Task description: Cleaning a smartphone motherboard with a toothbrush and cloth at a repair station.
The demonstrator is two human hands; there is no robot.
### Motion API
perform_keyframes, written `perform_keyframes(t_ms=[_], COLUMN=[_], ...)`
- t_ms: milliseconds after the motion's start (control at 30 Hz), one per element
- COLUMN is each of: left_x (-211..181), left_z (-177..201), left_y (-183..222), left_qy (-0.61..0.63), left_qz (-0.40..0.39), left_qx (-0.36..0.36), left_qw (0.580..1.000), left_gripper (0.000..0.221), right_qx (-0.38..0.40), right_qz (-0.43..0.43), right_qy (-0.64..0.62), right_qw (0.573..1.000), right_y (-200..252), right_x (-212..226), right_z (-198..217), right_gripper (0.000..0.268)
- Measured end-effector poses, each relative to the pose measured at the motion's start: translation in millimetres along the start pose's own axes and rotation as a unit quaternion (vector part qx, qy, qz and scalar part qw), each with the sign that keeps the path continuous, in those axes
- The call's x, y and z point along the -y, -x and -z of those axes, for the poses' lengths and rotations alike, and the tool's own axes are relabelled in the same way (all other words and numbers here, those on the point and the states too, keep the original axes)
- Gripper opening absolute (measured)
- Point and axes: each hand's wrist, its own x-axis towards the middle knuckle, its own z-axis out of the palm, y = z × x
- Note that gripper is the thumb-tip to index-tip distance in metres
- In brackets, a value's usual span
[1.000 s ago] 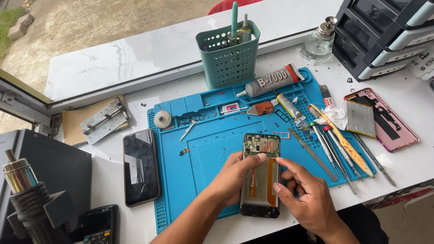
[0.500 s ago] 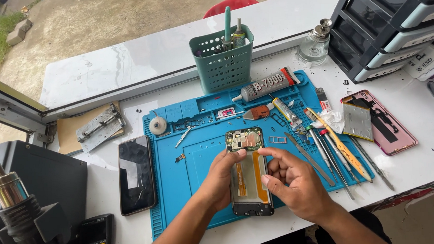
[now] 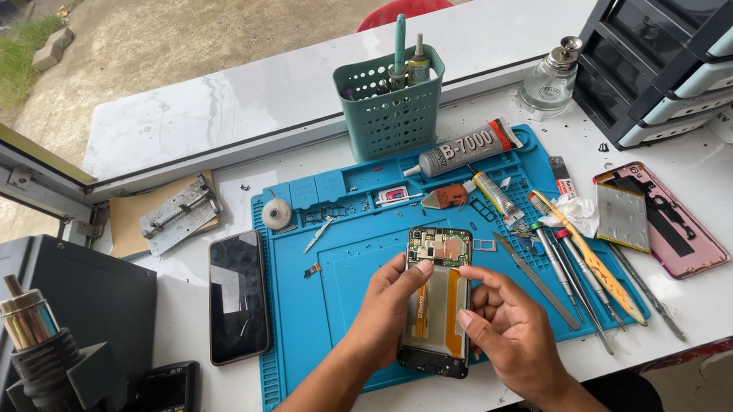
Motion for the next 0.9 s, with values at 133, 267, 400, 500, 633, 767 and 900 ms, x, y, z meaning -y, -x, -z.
perform_keyframes(t_ms=[133,267,400,500,633,767,900], left_x=[1.7,-0.3,3.3,3.6,2.6,1.5,3.7], left_z=[1.0,-3.1,-1.0,0.9,0.4,-1.9,-0.3], left_y=[0.7,3.1,0.6,0.0,0.0,0.2,-1.0], left_qy=[-0.007,0.000,-0.015,-0.020,-0.035,-0.032,-0.017], left_qz=[0.002,0.018,0.016,0.032,0.038,0.028,0.019], left_qx=[0.006,0.008,0.004,0.000,-0.007,-0.003,0.010], left_qw=[1.000,1.000,1.000,0.999,0.999,0.999,1.000], left_gripper=[0.034,0.038,0.029,0.032,0.032,0.033,0.032], right_qx=[0.002,0.013,0.013,0.009,0.011,0.018,0.020], right_qz=[0.008,0.018,0.006,-0.008,-0.016,0.003,0.014], right_qy=[0.010,0.019,0.027,0.036,0.037,0.035,0.038], right_qw=[1.000,1.000,1.000,0.999,0.999,0.999,0.999], right_y=[3.9,5.7,5.9,5.6,5.4,5.4,5.3], right_x=[-5.2,-6.6,-9.0,-9.0,-11.5,-13.8,-15.2], right_z=[-1.1,-0.6,0.5,1.7,2.8,3.0,4.0], right_gripper=[0.054,0.053,0.053,0.054,0.055,0.054,0.053])
